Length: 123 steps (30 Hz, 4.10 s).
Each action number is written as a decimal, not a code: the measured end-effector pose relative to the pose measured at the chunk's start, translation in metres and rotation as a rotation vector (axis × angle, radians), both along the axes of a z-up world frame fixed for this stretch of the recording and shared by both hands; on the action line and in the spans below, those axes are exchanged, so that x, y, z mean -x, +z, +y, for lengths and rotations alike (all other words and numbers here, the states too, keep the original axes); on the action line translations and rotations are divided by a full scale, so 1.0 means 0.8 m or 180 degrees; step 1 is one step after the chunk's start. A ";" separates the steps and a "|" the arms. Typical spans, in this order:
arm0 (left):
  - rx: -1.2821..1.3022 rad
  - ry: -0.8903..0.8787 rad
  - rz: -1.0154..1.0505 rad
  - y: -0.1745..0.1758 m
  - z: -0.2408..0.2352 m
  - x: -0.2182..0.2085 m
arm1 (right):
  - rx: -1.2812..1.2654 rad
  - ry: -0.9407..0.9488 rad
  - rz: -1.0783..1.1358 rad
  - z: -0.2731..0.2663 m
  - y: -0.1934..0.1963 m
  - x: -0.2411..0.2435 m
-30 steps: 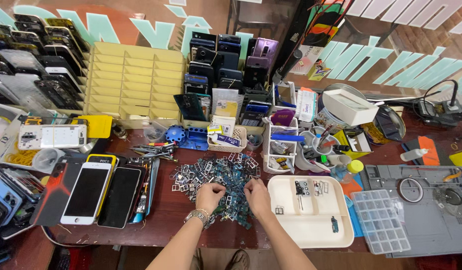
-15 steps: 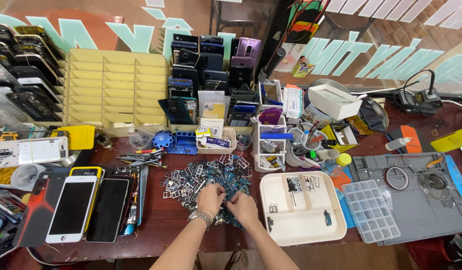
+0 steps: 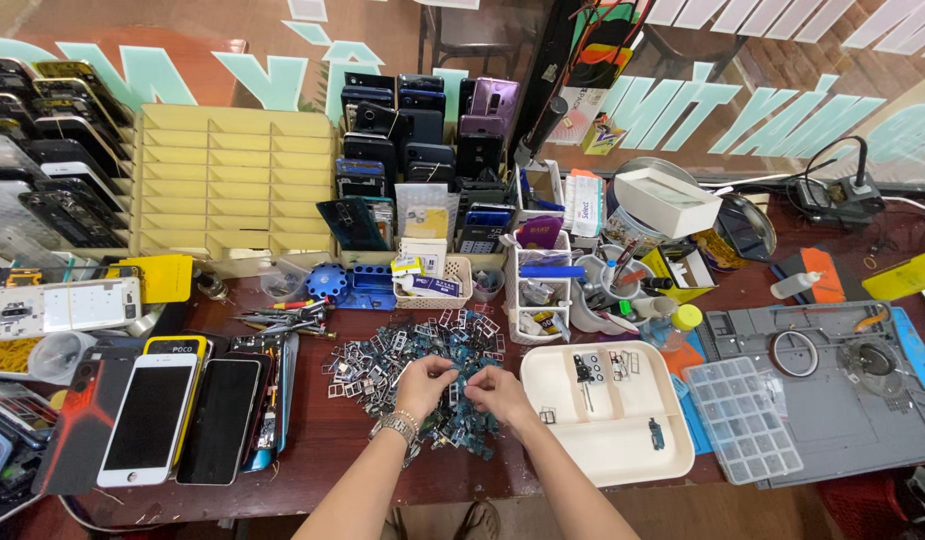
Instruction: The person sorts small electronic components from a large pile on a workbench into a compartmentalized tray. They pick up individual pieces, examine them, and place them into specific sections of the tray.
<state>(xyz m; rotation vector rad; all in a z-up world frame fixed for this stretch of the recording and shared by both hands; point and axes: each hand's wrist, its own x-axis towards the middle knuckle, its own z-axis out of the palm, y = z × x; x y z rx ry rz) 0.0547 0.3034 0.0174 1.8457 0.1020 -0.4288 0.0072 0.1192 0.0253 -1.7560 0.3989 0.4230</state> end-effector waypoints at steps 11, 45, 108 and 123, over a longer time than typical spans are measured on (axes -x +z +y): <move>0.1075 0.0689 0.0670 -0.008 0.023 -0.004 | 0.2191 0.0320 -0.1011 0.023 0.068 0.017; 0.1344 0.0053 0.0796 0.037 -0.025 0.002 | 0.0051 -0.0606 0.0050 -0.023 0.043 0.014; -0.0501 0.0103 -0.0456 0.023 -0.077 0.020 | -0.1387 -0.0776 0.0003 -0.091 -0.003 0.003; -0.0710 0.0577 -0.0407 0.022 0.061 0.008 | 0.2059 0.0957 -0.0435 0.053 0.069 -0.004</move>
